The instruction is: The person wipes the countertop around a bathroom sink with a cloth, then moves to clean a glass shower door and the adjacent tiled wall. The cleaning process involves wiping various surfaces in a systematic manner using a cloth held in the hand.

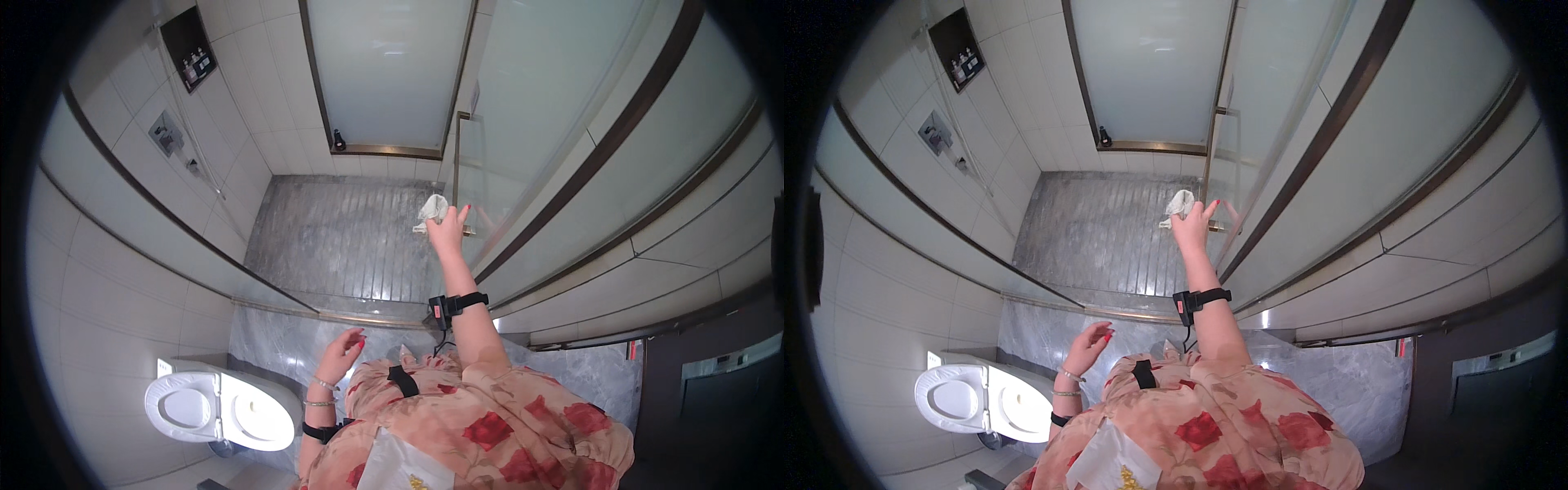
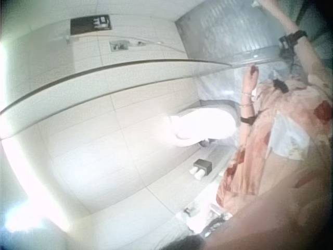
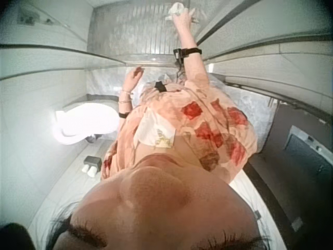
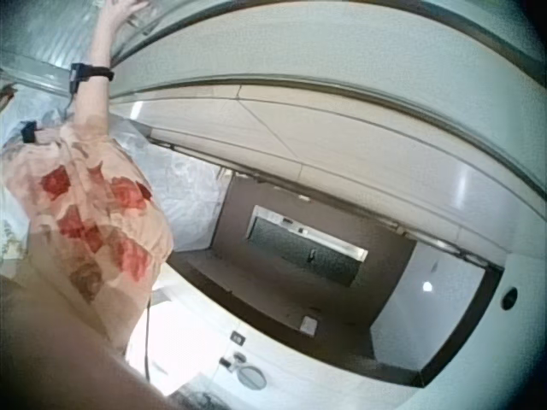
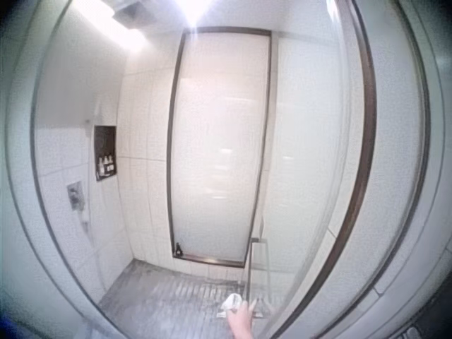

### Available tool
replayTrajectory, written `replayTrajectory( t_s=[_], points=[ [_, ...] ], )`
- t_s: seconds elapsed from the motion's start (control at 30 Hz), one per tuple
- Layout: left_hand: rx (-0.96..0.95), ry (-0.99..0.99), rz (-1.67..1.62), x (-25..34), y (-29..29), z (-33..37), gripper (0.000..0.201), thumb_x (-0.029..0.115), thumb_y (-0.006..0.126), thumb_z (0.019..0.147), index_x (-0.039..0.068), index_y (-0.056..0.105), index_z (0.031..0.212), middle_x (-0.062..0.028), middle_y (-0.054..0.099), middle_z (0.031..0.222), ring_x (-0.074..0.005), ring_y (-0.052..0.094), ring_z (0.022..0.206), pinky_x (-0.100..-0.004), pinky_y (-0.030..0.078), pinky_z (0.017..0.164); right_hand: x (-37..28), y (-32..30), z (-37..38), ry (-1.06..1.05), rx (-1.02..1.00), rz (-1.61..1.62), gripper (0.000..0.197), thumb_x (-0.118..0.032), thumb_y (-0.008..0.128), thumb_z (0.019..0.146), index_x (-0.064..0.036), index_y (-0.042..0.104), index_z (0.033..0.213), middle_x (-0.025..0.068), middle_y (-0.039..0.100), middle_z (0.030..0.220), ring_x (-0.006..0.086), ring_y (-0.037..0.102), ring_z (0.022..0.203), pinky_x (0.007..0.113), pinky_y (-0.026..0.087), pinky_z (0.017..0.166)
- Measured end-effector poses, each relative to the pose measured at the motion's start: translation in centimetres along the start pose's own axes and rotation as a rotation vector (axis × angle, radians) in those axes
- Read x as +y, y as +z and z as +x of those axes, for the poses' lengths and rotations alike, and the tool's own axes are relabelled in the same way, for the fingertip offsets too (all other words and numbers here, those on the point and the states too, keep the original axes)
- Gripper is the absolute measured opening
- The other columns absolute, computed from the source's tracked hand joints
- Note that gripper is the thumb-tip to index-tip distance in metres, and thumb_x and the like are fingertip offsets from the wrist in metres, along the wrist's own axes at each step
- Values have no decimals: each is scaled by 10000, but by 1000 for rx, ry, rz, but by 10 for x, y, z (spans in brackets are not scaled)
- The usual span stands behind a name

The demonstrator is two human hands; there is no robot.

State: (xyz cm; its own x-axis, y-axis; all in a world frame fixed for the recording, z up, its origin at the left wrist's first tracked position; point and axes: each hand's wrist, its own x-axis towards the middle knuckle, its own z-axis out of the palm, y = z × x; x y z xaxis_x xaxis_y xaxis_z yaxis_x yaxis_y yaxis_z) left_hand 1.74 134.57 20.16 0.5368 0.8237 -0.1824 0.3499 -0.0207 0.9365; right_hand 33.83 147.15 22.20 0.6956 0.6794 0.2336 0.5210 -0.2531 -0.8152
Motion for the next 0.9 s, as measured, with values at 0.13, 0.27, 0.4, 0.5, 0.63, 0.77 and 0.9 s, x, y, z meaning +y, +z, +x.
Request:
replayTrajectory(
  t_s=[0.13, 0.27, 0.4, 0.5, 0.63, 0.77, 0.9],
  points=[
    [-190, -67, -66, -11, -23, 21, 315, 60, 540, 892, 38, 502, 1204, -76, 624, 1024, -149, 591, 957, -272, 472, 837, -6, 2, 6, 96, -139, -146, 518, -237, 648, 706, 35, 456, 1103, 368, 154, 1389, 490, 495, 1068, 448, 446, 892],
    [-231, -1, 134, -7, -48, 48, 324, 115, 564, 890, 35, 507, 1199, -89, 629, 1022, -159, 599, 945, -279, 479, 827, -7, -10, 4, 193, -212, -238, 536, -255, 651, 691, 30, 483, 1113, 335, 308, 1293, 458, 537, 1011, 447, 459, 878],
    [-372, 56, 165, -5, -68, 70, 333, 133, 555, 894, 31, 502, 1207, -104, 633, 1027, -166, 603, 933, -293, 486, 812, -17, -13, -7, 250, -222, -351, 511, -262, 638, 698, -3, 505, 1119, 271, 413, 1183, 406, 579, 934, 433, 481, 835],
    [-437, 85, 271, 6, -82, 79, 347, 149, 569, 889, 27, 500, 1207, -108, 632, 1026, -169, 605, 930, -292, 489, 802, -17, -17, -6, 259, -226, -435, 479, -257, 629, 694, -20, 531, 1099, 257, 423, 1175, 386, 599, 901, 424, 498, 805],
    [-437, 76, 234, 7, -97, 75, 350, 167, 571, 890, 29, 502, 1205, -102, 633, 1019, -156, 606, 904, -285, 489, 786, -13, -20, -9, 204, -202, -545, 389, -227, 615, 701, -43, 586, 1042, 215, 437, 1168, 342, 633, 812, 405, 524, 750],
    [-512, 72, 303, -24, -119, 67, 351, 166, 565, 894, 37, 501, 1214, -87, 630, 1005, -147, 600, 916, -281, 483, 797, -18, -20, -6, 205, -248, -617, 369, -237, 607, 706, -48, 608, 1023, 216, 440, 1189, 320, 637, 826, 393, 525, 752],
    [-539, 46, 270, -29, -137, 63, 349, 159, 562, 895, 33, 501, 1215, -83, 629, 1002, -147, 597, 924, -281, 479, 805, -19, -19, -5, 232, -258, -654, 359, -263, 610, 717, -73, 634, 1021, 199, 431, 1236, 304, 638, 864, 380, 526, 753]
  ],
)
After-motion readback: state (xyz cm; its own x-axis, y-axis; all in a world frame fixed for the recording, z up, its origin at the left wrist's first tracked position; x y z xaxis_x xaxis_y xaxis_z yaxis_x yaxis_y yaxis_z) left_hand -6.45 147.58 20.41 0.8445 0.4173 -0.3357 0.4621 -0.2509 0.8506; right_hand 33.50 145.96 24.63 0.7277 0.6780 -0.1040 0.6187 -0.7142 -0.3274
